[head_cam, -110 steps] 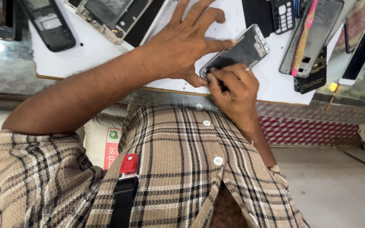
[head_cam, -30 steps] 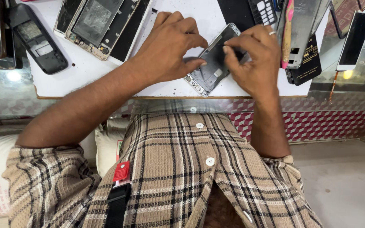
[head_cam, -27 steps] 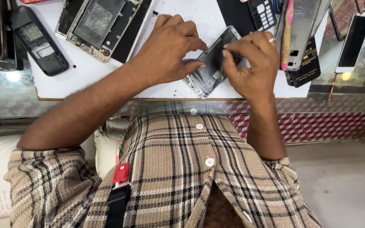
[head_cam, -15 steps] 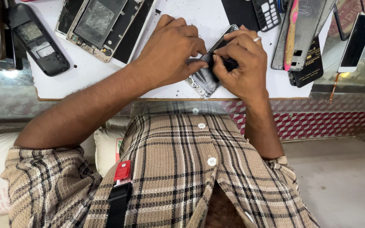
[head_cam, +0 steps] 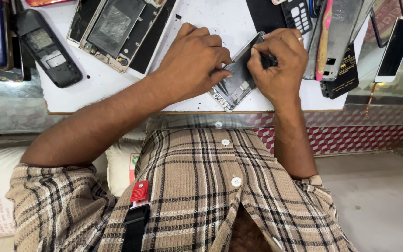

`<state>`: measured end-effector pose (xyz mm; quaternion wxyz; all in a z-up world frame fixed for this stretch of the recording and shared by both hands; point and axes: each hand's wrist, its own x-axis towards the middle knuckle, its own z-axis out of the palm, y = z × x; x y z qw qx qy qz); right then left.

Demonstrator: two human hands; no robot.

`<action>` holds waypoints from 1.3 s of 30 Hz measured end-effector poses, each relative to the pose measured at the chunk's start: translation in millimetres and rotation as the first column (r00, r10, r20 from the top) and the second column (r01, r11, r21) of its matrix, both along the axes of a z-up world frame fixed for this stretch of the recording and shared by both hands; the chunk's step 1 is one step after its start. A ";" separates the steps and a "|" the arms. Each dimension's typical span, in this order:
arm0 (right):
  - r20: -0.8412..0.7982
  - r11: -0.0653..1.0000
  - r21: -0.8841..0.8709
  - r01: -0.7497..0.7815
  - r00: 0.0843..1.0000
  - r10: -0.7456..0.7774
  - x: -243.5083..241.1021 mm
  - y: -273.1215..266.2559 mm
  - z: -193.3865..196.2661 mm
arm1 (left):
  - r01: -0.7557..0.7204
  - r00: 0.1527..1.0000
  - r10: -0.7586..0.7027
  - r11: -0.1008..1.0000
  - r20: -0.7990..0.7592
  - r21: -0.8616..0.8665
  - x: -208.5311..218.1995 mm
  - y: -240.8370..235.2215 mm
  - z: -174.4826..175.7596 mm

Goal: The person disassembles a smartphone, removes the screen and internal components, and uses a small tool to pry and adjust parts. They handle multiple phone frames and components on a cluttered workbench.

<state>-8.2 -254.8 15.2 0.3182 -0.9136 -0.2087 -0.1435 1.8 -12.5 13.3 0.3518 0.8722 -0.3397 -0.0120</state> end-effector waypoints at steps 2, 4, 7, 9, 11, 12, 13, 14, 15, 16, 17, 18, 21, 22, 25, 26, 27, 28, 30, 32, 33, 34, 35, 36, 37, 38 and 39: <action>0.033 1.000 0.001 -0.029 0.999 0.029 2.2 9.6 0.2 | 0.005 1.000 -0.005 1.000 0.015 -0.008 1.2 6.6 2.1; 0.089 0.998 -0.031 -0.057 0.994 0.060 -4.1 12.2 3.3 | 0.001 1.000 -0.001 1.000 0.019 -0.007 3.2 4.4 3.3; 0.070 0.992 -0.060 -0.110 0.991 0.114 -14.9 19.1 8.1 | 0.000 1.000 0.001 1.000 0.032 -0.028 3.4 -2.5 6.5; 0.083 0.990 -0.064 -0.125 0.988 0.130 -11.2 24.6 14.0 | -0.003 0.999 0.005 0.999 0.046 -0.032 3.8 3.4 11.5; 0.081 0.993 -0.061 -0.103 0.991 0.108 -6.6 28.3 14.2 | 0.011 0.998 -0.008 0.998 0.055 -0.057 2.8 5.4 13.1; 0.074 0.996 -0.064 -0.070 0.995 0.074 -2.5 27.5 11.6 | -0.005 0.999 0.007 0.999 0.048 -0.034 1.7 9.1 12.5; 0.070 0.996 -0.090 -0.018 0.997 0.024 -0.8 18.3 12.1 | -0.003 0.999 0.005 0.999 0.045 -0.033 2.4 5.0 10.8; 0.064 0.998 -0.066 -0.009 0.998 0.013 0.8 11.5 9.0 | -0.001 0.999 0.003 0.999 0.043 -0.033 3.0 1.1 8.5; 0.058 0.999 -0.046 -0.002 0.998 0.005 2.9 6.2 4.6 | 0.003 1.000 -0.002 1.000 0.031 -0.019 3.1 -2.3 5.8; 0.053 1.000 -0.027 0.005 0.999 -0.004 2.6 -1.1 3.4 | 0.007 1.000 -0.007 1.000 0.020 -0.005 2.4 -4.7 3.6; 0.048 0.999 -0.025 0.026 0.999 -0.025 5.5 -1.3 0.2 | -0.006 1.000 0.006 1.000 0.012 0.030 2.0 0.9 3.0; 0.043 0.999 -0.023 0.047 0.998 -0.046 8.1 -1.4 -1.2 | -0.002 1.000 0.001 1.000 0.018 0.027 2.8 2.6 2.8; -0.039 0.996 0.042 0.079 0.996 -0.077 11.3 -5.3 -1.7 | 0.000 1.000 0.000 1.000 0.015 0.025 0.4 3.1 1.4; -0.074 0.994 0.070 0.090 0.994 -0.085 12.0 -7.6 -0.8 | -0.002 1.000 0.001 1.000 0.015 0.028 0.7 1.1 1.0; -0.010 0.997 0.042 0.062 0.998 -0.062 12.5 -6.5 2.7 | -0.002 1.000 0.002 0.999 0.011 0.039 1.1 -0.2 1.9; 0.009 0.998 0.020 0.053 0.999 -0.053 11.9 -3.8 4.1 | -0.004 1.000 0.004 0.999 0.009 0.044 0.9 0.6 2.3; 0.026 0.999 -0.001 0.044 0.999 -0.043 10.5 -0.4 5.3 | -0.005 1.000 0.005 0.999 0.007 0.041 0.6 1.6 2.8; 0.044 0.999 -0.022 0.034 0.998 -0.033 8.6 2.8 6.8 | -0.006 1.000 0.006 0.999 0.005 0.038 0.4 2.1 3.4; 0.135 0.996 -0.092 -0.007 0.991 0.019 4.9 7.0 9.3 | -0.006 1.000 0.007 0.999 -0.004 0.042 0.5 2.1 4.4; 0.133 0.996 -0.087 0.016 0.991 -0.004 7.0 7.4 9.9 | -0.005 1.000 0.006 0.998 -0.016 0.055 1.5 1.8 5.1; 0.084 0.997 -0.051 0.057 0.995 -0.053 8.3 4.6 9.7 | -0.003 1.000 0.003 0.999 -0.013 0.050 1.4 1.3 4.9; 0.034 0.995 -0.017 0.101 0.994 -0.100 8.9 1.1 8.4 | 0.000 1.000 0.001 0.999 -0.009 0.045 1.2 0.6 4.4; -0.004 0.993 0.027 0.112 0.994 -0.112 9.4 -2.9 5.8 | 0.003 1.000 -0.003 0.999 -0.004 0.040 1.2 0.3 3.8; -0.043 0.990 0.071 0.124 0.992 -0.122 9.8 -7.1 2.1 | 0.008 1.000 -0.008 0.999 0.005 0.032 1.0 0.2 3.1; -0.080 0.984 0.114 0.133 0.989 -0.124 11.1 -11.4 -2.4 | 0.008 1.000 -0.008 1.000 0.016 0.024 1.2 0.8 2.3; -0.089 0.974 0.171 0.150 0.987 -0.137 11.3 -15.2 -7.6 | 0.008 1.000 -0.008 1.000 0.028 0.017 1.4 2.1 1.4; -0.102 0.961 0.225 0.163 0.984 -0.143 9.4 -19.3 -13.1 | 0.016 1.000 -0.016 1.000 0.024 0.007 0.6 3.6 0.0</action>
